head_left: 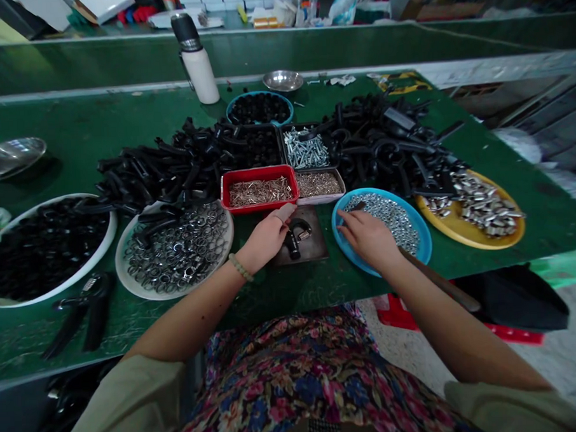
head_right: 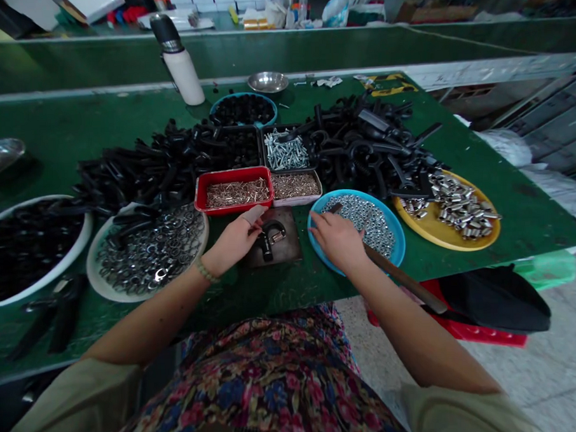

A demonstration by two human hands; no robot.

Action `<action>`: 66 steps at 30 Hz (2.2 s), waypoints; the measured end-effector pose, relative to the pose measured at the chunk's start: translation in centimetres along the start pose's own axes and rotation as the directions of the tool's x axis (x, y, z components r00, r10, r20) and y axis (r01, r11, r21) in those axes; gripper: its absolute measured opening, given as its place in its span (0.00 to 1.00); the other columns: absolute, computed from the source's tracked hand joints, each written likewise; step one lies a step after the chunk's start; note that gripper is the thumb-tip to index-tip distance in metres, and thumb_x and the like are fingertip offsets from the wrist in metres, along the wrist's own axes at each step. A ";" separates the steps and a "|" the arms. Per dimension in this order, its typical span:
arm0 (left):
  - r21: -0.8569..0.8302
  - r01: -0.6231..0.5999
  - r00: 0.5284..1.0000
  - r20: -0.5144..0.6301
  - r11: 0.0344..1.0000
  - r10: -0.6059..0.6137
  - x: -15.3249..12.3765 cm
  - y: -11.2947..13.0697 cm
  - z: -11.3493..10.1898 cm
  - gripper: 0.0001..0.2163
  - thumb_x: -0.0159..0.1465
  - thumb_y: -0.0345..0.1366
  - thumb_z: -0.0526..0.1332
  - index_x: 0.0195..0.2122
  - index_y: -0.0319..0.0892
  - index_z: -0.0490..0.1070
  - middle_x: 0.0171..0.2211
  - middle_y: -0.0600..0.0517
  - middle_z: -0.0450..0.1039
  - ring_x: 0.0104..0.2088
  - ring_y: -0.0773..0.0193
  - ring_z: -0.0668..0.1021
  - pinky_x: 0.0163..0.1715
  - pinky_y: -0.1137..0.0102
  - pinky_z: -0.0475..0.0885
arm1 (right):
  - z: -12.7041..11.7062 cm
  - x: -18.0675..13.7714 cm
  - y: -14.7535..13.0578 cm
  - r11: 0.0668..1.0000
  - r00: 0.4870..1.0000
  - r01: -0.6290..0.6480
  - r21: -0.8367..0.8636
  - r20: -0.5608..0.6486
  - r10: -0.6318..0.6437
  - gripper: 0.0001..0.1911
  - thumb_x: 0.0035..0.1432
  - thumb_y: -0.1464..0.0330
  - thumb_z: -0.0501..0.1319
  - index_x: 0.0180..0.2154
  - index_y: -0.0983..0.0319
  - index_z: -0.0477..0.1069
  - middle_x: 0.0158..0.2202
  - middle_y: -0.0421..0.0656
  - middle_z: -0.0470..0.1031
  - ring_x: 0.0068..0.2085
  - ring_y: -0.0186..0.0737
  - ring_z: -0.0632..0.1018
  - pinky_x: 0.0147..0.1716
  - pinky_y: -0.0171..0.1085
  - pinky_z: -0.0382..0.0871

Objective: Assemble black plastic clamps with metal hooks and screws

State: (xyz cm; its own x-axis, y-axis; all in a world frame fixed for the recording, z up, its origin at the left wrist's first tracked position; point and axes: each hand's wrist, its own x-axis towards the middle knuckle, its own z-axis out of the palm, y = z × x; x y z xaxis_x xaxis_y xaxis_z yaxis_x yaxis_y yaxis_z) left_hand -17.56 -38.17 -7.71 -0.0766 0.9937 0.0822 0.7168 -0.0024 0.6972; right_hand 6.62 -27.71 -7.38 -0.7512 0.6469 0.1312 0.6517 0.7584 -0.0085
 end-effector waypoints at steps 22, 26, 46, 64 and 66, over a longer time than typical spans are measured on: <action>0.561 -0.221 0.975 0.152 0.798 0.164 -3.5 -0.1 0.2 0.19 0.67 0.35 0.53 0.60 0.45 0.64 0.55 0.44 0.67 0.55 0.50 0.65 0.56 0.55 0.61 | -4.3 0.0 -4.1 0.868 0.981 -0.187 0.460 0.132 0.142 0.19 0.68 0.62 0.45 0.51 0.61 0.67 0.43 0.52 0.79 0.41 0.50 0.79 0.41 0.46 0.71; 0.591 -0.201 0.978 0.160 0.781 0.130 -3.8 -0.2 0.8 0.21 0.69 0.33 0.49 0.63 0.43 0.60 0.50 0.44 0.69 0.50 0.52 0.67 0.49 0.58 0.64 | -4.0 0.2 -4.9 0.877 0.978 -0.194 0.440 0.159 0.137 0.19 0.69 0.64 0.43 0.52 0.63 0.67 0.41 0.51 0.80 0.42 0.48 0.80 0.40 0.43 0.71; 0.340 -0.150 0.982 0.159 0.928 0.101 -3.7 -0.2 0.5 0.21 0.68 0.30 0.48 0.62 0.38 0.60 0.52 0.41 0.67 0.52 0.54 0.70 0.55 0.57 0.65 | 1.2 1.9 -2.8 0.932 0.957 0.292 0.216 -0.056 -0.286 0.16 0.64 0.68 0.57 0.52 0.64 0.71 0.49 0.52 0.74 0.50 0.48 0.72 0.48 0.45 0.66; 0.530 -0.075 0.997 0.035 0.845 0.066 6.1 2.4 -1.9 0.11 0.67 0.40 0.54 0.40 0.43 0.75 0.41 0.45 0.75 0.44 0.54 0.73 0.44 0.62 0.65 | 0.7 14.3 2.3 0.997 0.983 -0.061 -0.050 0.172 0.068 0.15 0.63 0.66 0.56 0.45 0.68 0.75 0.48 0.58 0.74 0.50 0.53 0.73 0.43 0.41 0.66; 0.565 -0.103 0.994 0.026 0.818 0.107 10.5 3.0 -0.8 0.11 0.67 0.36 0.54 0.40 0.42 0.76 0.44 0.43 0.75 0.48 0.52 0.70 0.46 0.58 0.62 | 1.1 14.8 2.6 0.995 0.980 -0.037 -0.095 0.190 0.054 0.13 0.62 0.69 0.56 0.42 0.69 0.76 0.46 0.57 0.75 0.49 0.52 0.74 0.42 0.41 0.67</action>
State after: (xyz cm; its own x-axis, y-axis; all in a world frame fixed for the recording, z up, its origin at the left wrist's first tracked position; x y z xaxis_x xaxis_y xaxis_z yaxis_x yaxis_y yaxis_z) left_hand -16.77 -27.86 -4.14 0.0185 0.9903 0.1381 0.9864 -0.0406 0.1595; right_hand -2.94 -16.03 -6.56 -0.7210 0.6904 -0.0598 0.6858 0.7233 0.0810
